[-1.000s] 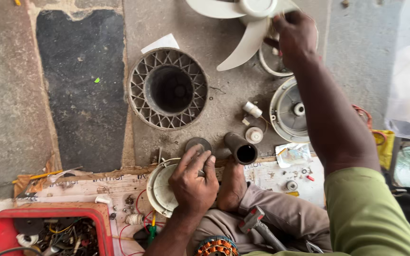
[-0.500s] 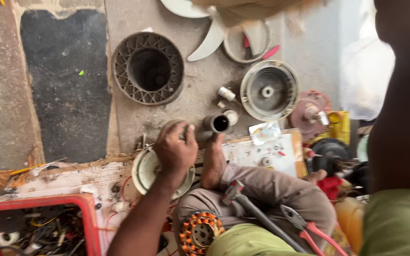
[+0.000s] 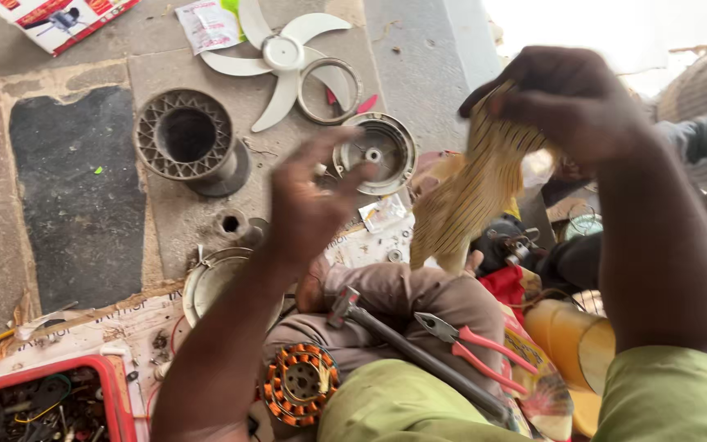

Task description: The person sits on the floor and uses a hammer and pliers to work on a fan motor stator and other disassembled fan parts. They repeatedly strike a metal component and adjust the copper windings of the stator.

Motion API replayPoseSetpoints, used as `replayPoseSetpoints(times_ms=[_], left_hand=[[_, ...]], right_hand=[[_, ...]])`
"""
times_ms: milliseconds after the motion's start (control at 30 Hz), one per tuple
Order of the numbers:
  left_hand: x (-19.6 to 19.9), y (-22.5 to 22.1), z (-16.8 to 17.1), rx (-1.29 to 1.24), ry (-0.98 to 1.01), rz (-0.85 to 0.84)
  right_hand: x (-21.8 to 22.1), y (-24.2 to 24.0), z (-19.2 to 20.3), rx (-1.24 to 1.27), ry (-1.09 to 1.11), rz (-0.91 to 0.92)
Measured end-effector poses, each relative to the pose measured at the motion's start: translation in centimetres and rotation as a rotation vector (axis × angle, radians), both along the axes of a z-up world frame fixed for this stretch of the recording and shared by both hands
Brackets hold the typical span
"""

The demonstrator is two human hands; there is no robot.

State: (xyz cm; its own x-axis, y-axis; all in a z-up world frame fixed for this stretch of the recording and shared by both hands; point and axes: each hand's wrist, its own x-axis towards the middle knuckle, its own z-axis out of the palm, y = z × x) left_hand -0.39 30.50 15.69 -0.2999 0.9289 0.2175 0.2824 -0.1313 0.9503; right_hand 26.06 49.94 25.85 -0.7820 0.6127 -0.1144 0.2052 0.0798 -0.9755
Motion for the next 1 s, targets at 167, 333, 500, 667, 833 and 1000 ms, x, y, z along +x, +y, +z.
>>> replayPoseSetpoints(times_ms=[167, 333, 500, 667, 833, 1000], left_hand=[[7.5, 2.5, 4.4, 0.28, 0.038, -0.36], [9.8, 2.4, 5.3, 0.157, 0.2, -0.47], [10.2, 1.4, 5.6, 0.23, 0.123, -0.488], [11.6, 0.8, 6.7, -0.34, -0.03, -0.481], [11.5, -0.2, 7.4, -0.254, -0.285, -0.52], [11.4, -0.7, 7.5, 0.053, 0.273, -0.266]], right_hand=[[3.1, -4.0, 1.4, 0.022, 0.003, 0.239], [6.7, -5.6, 3.4, 0.032, -0.118, 0.228], [8.2, -5.6, 2.6, 0.399, -0.741, 0.156], [9.9, -5.5, 0.6, 0.719, -0.17, 0.083], [10.1, -6.0, -1.3, 0.385, -0.053, -0.05], [11.8, -6.5, 0.1, 0.417, -0.401, -0.14]])
